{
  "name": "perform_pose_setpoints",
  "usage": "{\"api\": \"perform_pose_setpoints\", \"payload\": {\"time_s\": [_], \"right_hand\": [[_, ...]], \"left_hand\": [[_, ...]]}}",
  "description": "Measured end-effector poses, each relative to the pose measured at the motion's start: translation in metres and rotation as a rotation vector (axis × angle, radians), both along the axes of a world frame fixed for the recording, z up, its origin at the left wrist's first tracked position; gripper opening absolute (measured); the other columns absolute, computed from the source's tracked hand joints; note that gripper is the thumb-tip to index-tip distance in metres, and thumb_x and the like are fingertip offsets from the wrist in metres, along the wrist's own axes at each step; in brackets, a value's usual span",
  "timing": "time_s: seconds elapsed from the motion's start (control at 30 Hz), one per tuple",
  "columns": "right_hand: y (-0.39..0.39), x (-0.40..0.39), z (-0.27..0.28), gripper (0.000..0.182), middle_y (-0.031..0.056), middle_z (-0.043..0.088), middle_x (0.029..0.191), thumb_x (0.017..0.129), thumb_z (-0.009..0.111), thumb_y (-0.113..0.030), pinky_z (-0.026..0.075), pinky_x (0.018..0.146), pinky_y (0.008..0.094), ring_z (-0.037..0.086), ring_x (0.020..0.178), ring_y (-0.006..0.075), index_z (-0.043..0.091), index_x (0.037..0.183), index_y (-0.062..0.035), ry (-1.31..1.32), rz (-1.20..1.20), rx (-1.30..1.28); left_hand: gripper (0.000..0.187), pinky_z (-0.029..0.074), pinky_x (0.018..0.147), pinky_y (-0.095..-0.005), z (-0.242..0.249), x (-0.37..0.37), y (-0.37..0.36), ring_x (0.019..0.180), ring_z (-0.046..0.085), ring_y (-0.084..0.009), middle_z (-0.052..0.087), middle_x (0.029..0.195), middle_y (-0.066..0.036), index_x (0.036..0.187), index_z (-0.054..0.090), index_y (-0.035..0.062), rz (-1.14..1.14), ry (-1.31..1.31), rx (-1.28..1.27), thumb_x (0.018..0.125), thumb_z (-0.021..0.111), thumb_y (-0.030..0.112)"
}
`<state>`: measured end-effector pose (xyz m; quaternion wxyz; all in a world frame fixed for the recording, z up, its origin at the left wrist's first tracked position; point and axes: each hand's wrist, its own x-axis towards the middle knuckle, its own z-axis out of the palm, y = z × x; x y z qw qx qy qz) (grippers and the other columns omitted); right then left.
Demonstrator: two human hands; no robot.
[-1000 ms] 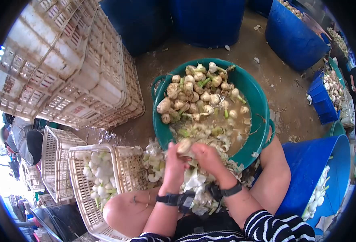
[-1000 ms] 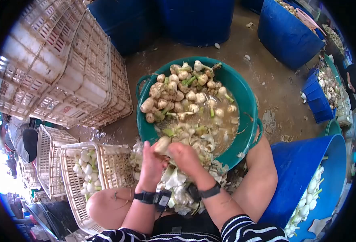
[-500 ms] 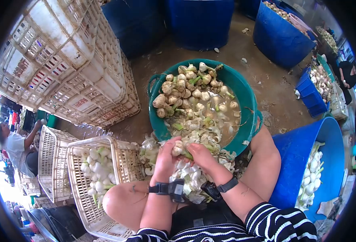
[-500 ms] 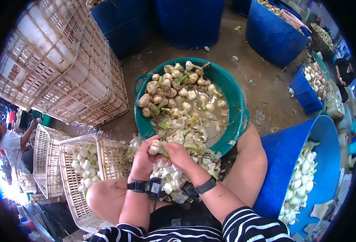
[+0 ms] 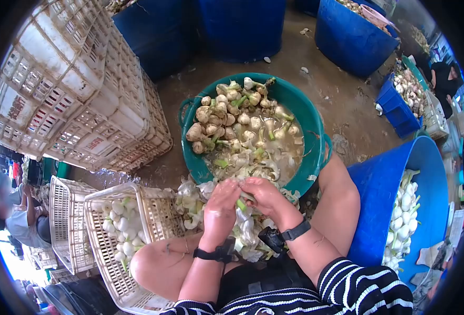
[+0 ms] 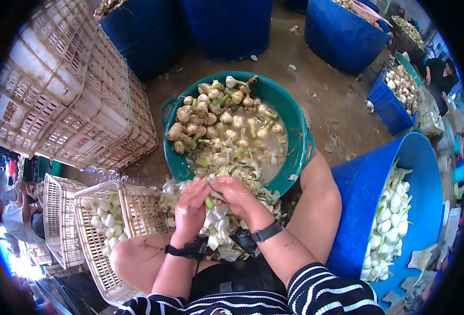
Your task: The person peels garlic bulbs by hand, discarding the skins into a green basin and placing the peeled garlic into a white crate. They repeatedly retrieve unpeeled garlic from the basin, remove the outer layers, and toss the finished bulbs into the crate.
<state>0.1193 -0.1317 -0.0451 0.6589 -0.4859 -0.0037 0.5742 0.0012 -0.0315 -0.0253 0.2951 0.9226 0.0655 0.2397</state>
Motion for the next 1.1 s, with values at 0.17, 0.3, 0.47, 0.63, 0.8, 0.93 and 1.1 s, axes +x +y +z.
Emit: {"api": "perform_pose_setpoints", "payload": {"time_s": [0.17, 0.3, 0.47, 0.63, 0.8, 0.93, 1.1], "right_hand": [[-0.017, -0.028, 0.007, 0.016, 0.0011, 0.058, 0.076, 0.086, 0.055, -0.018, 0.043, 0.067, 0.0262, 0.054, 0.071, 0.0126, 0.06, 0.094, -0.0049, -0.434, -0.018, 0.051], [-0.031, -0.033, -0.017, 0.028, 0.011, 0.058, 0.081, 0.073, 0.064, -0.02, 0.044, 0.071, 0.0392, 0.057, 0.081, 0.0303, 0.06, 0.097, -0.0049, -1.517, 0.267, 0.08], [0.003, -0.012, 0.036, 0.024, 0.0132, 0.058, 0.087, 0.076, 0.063, -0.015, 0.046, 0.07, 0.0358, 0.056, 0.08, 0.0318, 0.059, 0.096, -0.0018, -1.275, 0.091, -0.072], [0.014, 0.006, 0.037, 0.016, 0.0132, 0.054, 0.078, 0.079, 0.06, -0.011, 0.044, 0.065, 0.0331, 0.054, 0.072, 0.0285, 0.057, 0.089, 0.0012, -1.106, 0.11, 0.168], [-0.004, -0.026, 0.038, 0.012, 0.0137, 0.054, 0.083, 0.08, 0.058, -0.007, 0.044, 0.067, 0.0332, 0.055, 0.077, 0.0275, 0.056, 0.09, -0.0008, -1.25, 0.049, 0.002], [0.003, -0.004, 0.038, 0.014, 0.0111, 0.055, 0.084, 0.079, 0.059, -0.008, 0.043, 0.071, 0.034, 0.053, 0.081, 0.0269, 0.058, 0.091, -0.0018, -1.217, -0.046, 0.16], [0.009, 0.013, 0.041, 0.015, 0.0111, 0.052, 0.08, 0.078, 0.06, -0.015, 0.043, 0.07, 0.0382, 0.051, 0.078, 0.03, 0.056, 0.08, 0.0, -1.435, 0.301, 0.244]], "left_hand": [[0.007, 0.045, 0.09, -0.0353, -0.022, 0.001, 0.004, 0.101, 0.056, -0.0219, 0.06, 0.105, -0.013, 0.088, 0.06, 0.0004, 0.488, -0.236, -1.354, 0.082, 0.056, 0.001], [0.011, 0.048, 0.08, -0.0275, -0.012, -0.002, 0.018, 0.091, 0.057, -0.0143, 0.06, 0.099, -0.009, 0.091, 0.059, 0.0005, 0.583, -0.46, -1.772, 0.083, 0.06, 0.008], [0.025, 0.045, 0.08, -0.0251, -0.006, -0.004, 0.013, 0.091, 0.055, -0.0128, 0.059, 0.1, -0.007, 0.098, 0.06, 0.0005, 0.455, -0.256, -1.154, 0.076, 0.068, 0.008], [0.023, 0.044, 0.081, -0.0248, -0.009, -0.005, 0.013, 0.091, 0.054, -0.012, 0.057, 0.102, -0.006, 0.096, 0.06, 0.0002, 0.386, -0.177, -1.233, 0.075, 0.068, 0.004], [0.021, 0.042, 0.085, -0.0269, -0.009, -0.005, 0.018, 0.095, 0.053, -0.014, 0.056, 0.104, -0.007, 0.096, 0.061, 0.0007, 0.427, -0.227, -1.291, 0.075, 0.067, 0.004], [0.018, 0.041, 0.088, -0.0292, 0.015, 0.0, 0.011, 0.102, 0.051, -0.0163, 0.055, 0.108, -0.008, 0.095, 0.063, 0.0017, 0.226, -0.197, -1.021, 0.077, 0.064, 0.001], [0.015, 0.043, 0.082, -0.0265, 0.005, -0.002, 0.015, 0.096, 0.053, -0.0146, 0.058, 0.102, -0.006, 0.093, 0.063, 0.0004, 0.183, -0.164, -0.991, 0.078, 0.061, 0.002]]}}
